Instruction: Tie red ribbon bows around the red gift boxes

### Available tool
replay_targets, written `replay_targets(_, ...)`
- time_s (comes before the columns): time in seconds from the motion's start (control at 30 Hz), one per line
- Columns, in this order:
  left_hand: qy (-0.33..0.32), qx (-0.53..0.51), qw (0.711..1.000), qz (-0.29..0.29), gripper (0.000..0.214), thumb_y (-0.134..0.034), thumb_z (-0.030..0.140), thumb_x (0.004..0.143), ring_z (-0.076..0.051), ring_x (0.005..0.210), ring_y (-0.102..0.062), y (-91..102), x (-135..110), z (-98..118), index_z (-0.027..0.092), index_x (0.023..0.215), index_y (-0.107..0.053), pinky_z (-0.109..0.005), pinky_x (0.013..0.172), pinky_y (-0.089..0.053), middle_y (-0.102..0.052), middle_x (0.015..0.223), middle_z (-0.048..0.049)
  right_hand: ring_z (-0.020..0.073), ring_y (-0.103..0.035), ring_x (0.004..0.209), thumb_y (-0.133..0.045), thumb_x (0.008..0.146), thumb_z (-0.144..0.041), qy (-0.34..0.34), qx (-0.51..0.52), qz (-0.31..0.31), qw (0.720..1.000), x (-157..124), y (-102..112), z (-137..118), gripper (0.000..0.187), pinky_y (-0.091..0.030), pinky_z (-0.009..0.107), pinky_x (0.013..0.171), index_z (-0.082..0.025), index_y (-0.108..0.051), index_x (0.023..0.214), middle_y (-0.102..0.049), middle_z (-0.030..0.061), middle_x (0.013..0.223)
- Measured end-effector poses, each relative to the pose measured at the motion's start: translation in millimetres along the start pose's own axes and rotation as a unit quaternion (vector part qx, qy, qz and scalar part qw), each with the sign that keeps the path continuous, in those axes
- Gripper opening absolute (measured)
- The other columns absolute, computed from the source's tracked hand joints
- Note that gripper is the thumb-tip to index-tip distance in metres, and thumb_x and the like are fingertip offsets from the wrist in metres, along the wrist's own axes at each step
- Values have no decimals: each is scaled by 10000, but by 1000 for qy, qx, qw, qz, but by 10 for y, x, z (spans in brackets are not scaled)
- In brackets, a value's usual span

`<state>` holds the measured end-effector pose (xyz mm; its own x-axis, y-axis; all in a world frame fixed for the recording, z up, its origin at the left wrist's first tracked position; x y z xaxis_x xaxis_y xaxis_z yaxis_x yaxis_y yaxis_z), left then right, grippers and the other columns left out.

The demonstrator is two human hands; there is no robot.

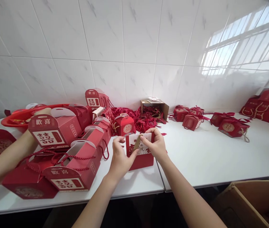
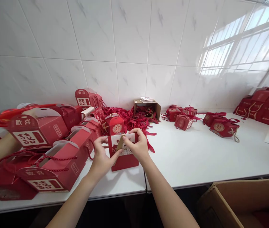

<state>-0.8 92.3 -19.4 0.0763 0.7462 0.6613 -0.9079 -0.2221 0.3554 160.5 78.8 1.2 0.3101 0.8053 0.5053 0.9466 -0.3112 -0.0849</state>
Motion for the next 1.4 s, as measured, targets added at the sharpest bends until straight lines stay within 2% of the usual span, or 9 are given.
replay_targets(0.07,14,23,1000,8,496,-696,352,729,-203,913,-540,11,-17,-15,216,1082,-376,-353,758,-490,-468,1003,-44,120,-493,610,-706,713,-340,0,-3,1,1000,-10,-9,-24,273,-427,248,572,-211,-502,841,-542,-28,747)
replay_targets(0.17,40,63,994,-84,207,-598,371,813,-173,698,-555,31,-37,-13,203,831,-477,-287,605,-451,-535,776,-3,119,-494,606,-702,719,-335,-3,-3,10,1000,-15,-13,-21,274,-426,248,571,-212,-493,846,-538,-30,744)
replay_targets(0.27,51,59,987,-141,203,-544,342,852,-176,644,-577,134,-59,6,193,716,-567,-267,551,-426,-612,692,-14,121,-493,600,-708,718,-338,-5,1,18,1000,-7,-3,13,283,-424,247,559,-212,-490,848,-533,-30,735)
replay_targets(0.47,66,-88,994,-11,133,-692,310,763,-174,764,-625,525,-6,119,190,809,-728,-273,689,-499,-695,834,-41,117,-488,603,-704,734,-290,6,12,-12,1000,-66,66,-49,255,-414,233,523,-219,-483,840,-531,-24,758)
replay_targets(0.67,116,-390,913,19,194,-762,335,709,-109,602,-592,633,110,475,165,787,-708,-206,555,-507,-681,697,-17,115,-495,648,-688,724,-137,173,-35,-86,980,-343,119,-365,248,-384,224,530,-227,-489,841,-523,-13,795)
replay_targets(0.83,113,-346,927,-89,473,-717,215,769,-99,492,-595,618,94,775,272,1187,-505,-182,480,-498,-659,629,53,140,-530,677,-684,694,-84,297,-80,-126,943,-551,137,-658,285,-427,261,575,-215,-490,856,-539,7,776)
replay_targets(0.97,35,-276,943,-181,107,-592,212,868,-134,685,-670,630,48,831,213,945,-667,-189,582,-535,-708,782,-27,142,-527,653,-660,689,-60,332,-93,-134,929,-593,158,-788,285,-436,277,566,-206,-484,860,-546,13,751)
replay_targets(1.13,-35,-292,927,-233,163,-697,107,768,-184,884,-664,586,29,819,215,890,-707,-277,786,-557,-679,903,-45,148,-538,643,-661,685,-61,341,-104,-142,924,-591,168,-811,290,-446,290,559,-199,-483,867,-569,26,750)
replay_targets(1.4,57,-361,889,-277,86,-547,148,898,-169,934,-673,474,-70,848,221,940,-565,-277,774,-581,-669,982,-31,153,-551,656,-660,685,-52,318,-89,-136,934,-610,191,-737,299,-463,297,571,-205,-482,870,-563,20,745)
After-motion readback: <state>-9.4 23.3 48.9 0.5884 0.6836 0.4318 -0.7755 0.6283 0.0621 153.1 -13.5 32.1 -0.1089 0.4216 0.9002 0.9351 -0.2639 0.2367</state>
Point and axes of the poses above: each hand's wrist, its own x-axis towards the middle knuckle, its own y-axis out of the back of the hand, z = x × y, the point moved 3 cm from there along x, towards the middle knuckle
